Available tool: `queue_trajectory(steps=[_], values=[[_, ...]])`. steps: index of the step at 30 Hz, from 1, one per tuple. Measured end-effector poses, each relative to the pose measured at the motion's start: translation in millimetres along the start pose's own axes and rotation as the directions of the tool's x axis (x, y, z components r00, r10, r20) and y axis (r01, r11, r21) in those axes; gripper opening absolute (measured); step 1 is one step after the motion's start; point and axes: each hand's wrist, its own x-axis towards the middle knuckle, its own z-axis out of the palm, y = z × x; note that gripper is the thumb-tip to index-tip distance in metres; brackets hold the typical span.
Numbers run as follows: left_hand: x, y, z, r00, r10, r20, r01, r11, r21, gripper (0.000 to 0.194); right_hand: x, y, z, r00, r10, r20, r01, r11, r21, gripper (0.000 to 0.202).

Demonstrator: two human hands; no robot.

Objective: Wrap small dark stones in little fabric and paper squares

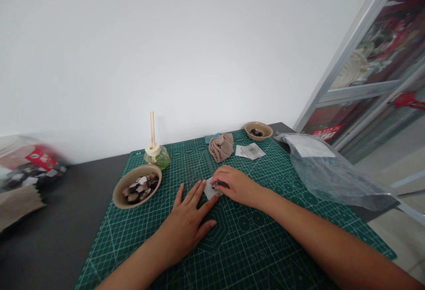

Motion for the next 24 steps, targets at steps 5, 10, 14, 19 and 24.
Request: queue_trajectory(steps=[5,10,14,19,24], values=[[0.0,-1.2,-2.8,0.999,0.002,0.036,-0.001,0.999,-0.033,0.05,-0.7,0.5,-4.0,1.0,0.023,0.011,-0.023,1.0,-0.001,0.015],[0.2,-1.7,-4.8,0.998,0.011,0.06,-0.008,0.999,-0.047,0.05,-1.0,-1.0,-4.4,0.998,-0.032,0.057,0.029,0.998,0.052,0.018],[0.6,-2.2,-6.1,0.997,0.011,0.071,-0.007,0.998,-0.056,0.049,-1.4,-0.9,-5.0,0.998,-0.02,0.067,0.017,0.999,0.039,0.019],[1.8,-2.1,-8.9,0.995,0.018,0.101,-0.012,0.998,-0.065,0.05,-2.9,-1.2,-5.0,0.998,-0.006,0.067,0.001,0.996,0.084,0.022],[1.2,-1.9,-8.6,0.996,0.007,0.092,0.0,0.997,-0.081,0.054,-3.5,-0.4,-8.4,0.996,0.016,0.086,-0.021,0.999,0.048,0.021]])
